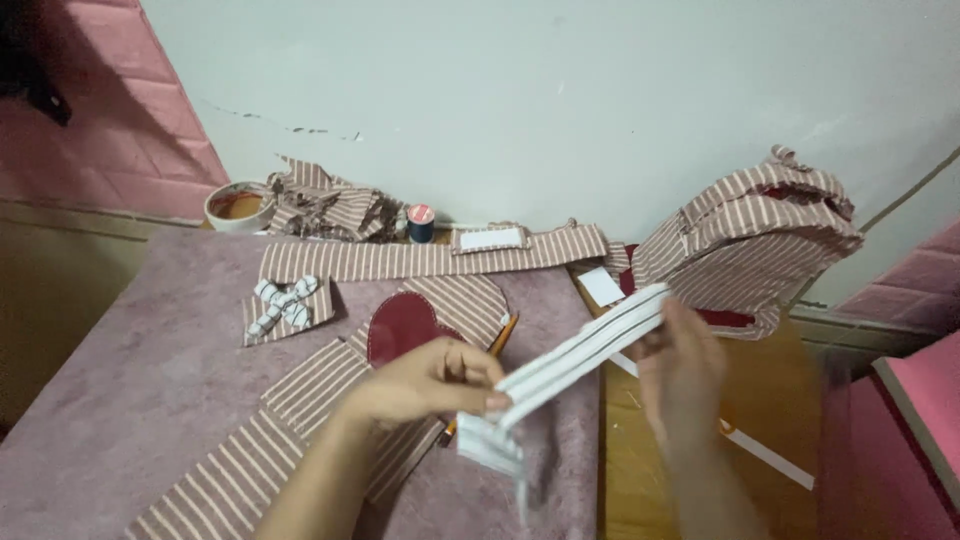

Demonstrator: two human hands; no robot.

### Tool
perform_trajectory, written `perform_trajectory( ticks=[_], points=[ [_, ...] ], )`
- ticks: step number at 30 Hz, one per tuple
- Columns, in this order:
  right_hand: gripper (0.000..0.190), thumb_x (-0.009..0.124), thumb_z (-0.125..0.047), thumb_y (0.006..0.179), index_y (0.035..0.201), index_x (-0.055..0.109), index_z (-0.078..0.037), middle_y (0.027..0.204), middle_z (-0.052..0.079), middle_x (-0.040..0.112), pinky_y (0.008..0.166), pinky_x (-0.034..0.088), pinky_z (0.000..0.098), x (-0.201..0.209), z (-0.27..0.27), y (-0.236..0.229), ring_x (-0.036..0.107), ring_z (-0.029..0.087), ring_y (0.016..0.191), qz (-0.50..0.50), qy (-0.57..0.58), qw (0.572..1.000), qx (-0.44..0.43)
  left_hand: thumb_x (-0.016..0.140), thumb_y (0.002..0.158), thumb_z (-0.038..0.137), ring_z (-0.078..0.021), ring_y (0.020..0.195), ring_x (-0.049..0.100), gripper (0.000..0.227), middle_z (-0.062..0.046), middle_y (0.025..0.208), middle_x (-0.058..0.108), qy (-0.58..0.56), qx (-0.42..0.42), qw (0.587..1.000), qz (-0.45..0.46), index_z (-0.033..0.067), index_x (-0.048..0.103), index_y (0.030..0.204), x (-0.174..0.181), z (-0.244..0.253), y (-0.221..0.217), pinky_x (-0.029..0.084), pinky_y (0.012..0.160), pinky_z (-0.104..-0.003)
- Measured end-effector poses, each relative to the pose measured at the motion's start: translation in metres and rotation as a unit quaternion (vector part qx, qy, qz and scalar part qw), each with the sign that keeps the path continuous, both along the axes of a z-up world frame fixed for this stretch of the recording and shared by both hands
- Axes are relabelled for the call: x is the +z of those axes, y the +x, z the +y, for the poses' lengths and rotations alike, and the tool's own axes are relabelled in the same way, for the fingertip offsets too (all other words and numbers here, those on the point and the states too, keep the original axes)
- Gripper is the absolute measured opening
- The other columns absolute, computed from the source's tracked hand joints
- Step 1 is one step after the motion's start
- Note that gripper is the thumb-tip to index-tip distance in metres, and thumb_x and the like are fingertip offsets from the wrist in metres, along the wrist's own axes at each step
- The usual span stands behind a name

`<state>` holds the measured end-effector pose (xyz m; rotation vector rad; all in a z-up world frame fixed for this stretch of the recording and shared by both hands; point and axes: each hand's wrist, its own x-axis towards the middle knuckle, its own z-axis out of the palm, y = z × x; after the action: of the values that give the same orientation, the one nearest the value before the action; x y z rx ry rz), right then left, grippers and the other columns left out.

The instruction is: Hand-sewing and assembling small fabric components to create a structure, using a needle, thread, scissors, and a pencil.

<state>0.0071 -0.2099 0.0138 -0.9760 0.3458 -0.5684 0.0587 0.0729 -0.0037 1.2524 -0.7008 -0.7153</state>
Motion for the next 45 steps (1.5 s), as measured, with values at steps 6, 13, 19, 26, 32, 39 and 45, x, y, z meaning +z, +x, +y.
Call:
perform_trajectory(
  ticks=[6,13,19,26,32,39,45],
  points=[
    [0.019,0.064,-0.027,0.116,0.1,0.058,-0.017,0.089,-0.007,0.053,0.082,0.052,0.0213,0.006,-0.006,-0.001,0.058,0.006,0.087,-0.007,-0.027,0.999,-0.046,0.072,0.086,0.011,-0.0213,0.071,0.075,0.035,-0.014,0.084,0.076,-0.063,0.14,0.987,0.056,-0.0085,0.073,0.115,-0.017,0.035,0.027,0.055,0.061,-0.031],
    [0.015,0.059,-0.027,0.118,0.109,0.055,-0.016,0.095,-0.006,0.054,0.086,0.056,0.0194,0.01,0.005,-0.005,0.062,0.005,0.09,-0.029,-0.033,0.996,-0.072,0.063,0.083,0.004,-0.0273,0.059,0.071,0.027,-0.025,0.071,0.069,-0.018,0.458,0.883,0.105,-0.003,0.078,0.104,-0.009,0.058,0.049,0.055,0.052,-0.032],
    [0.012,0.06,-0.005,0.109,0.098,0.061,-0.001,0.094,0.013,0.066,0.096,0.069,0.0437,0.008,0.036,-0.014,0.068,0.024,0.081,0.075,-0.081,0.992,0.055,0.059,0.086,-0.015,-0.0158,0.115,0.054,0.058,-0.006,0.134,0.057,0.155,0.763,0.621,-0.094,0.0158,0.063,0.135,0.027,0.042,0.031,0.054,0.092,-0.023],
    [0.011,0.077,0.004,0.092,0.102,0.081,0.004,0.092,0.02,0.087,0.068,0.076,0.0342,-0.032,0.032,-0.013,0.086,0.027,0.076,-0.017,-0.32,0.82,0.475,0.066,0.102,0.031,-0.0255,0.104,0.069,0.026,-0.009,0.108,0.077,0.295,0.317,0.831,-0.35,0.0104,0.075,0.114,-0.012,-0.033,0.013,0.058,0.093,-0.041],
    [0.007,0.081,-0.006,0.092,0.098,0.085,-0.006,0.09,0.006,0.087,0.072,0.071,0.0238,-0.036,0.035,-0.009,0.08,0.014,0.076,0.088,-0.448,0.771,0.444,0.081,0.094,0.033,-0.0292,0.097,0.07,0.018,-0.002,0.097,0.078,0.395,0.301,0.774,-0.393,0.0191,0.077,0.104,-0.039,-0.045,0.019,0.049,0.09,-0.05],
    [0.03,0.067,-0.026,0.108,0.104,0.088,-0.005,0.072,0.008,0.075,0.053,0.053,0.0261,-0.002,0.051,-0.008,0.06,0.015,0.055,0.307,-0.41,0.819,0.261,0.087,0.092,0.031,-0.0105,0.082,0.073,0.013,0.011,0.083,0.078,0.243,0.262,0.868,-0.344,0.0235,0.083,0.102,-0.004,-0.045,-0.004,0.042,0.104,-0.042],
    [0.019,0.072,-0.018,0.106,0.12,0.084,-0.013,0.09,0.005,0.089,0.04,0.038,0.0203,0.0,0.052,-0.01,0.068,0.012,0.055,0.336,-0.41,0.825,0.194,0.076,0.103,0.014,-0.0065,0.057,0.066,0.01,-0.004,0.092,0.086,0.206,0.2,0.91,-0.298,0.01,0.083,0.109,0.021,-0.036,-0.009,0.055,0.048,-0.014]
  ],
)
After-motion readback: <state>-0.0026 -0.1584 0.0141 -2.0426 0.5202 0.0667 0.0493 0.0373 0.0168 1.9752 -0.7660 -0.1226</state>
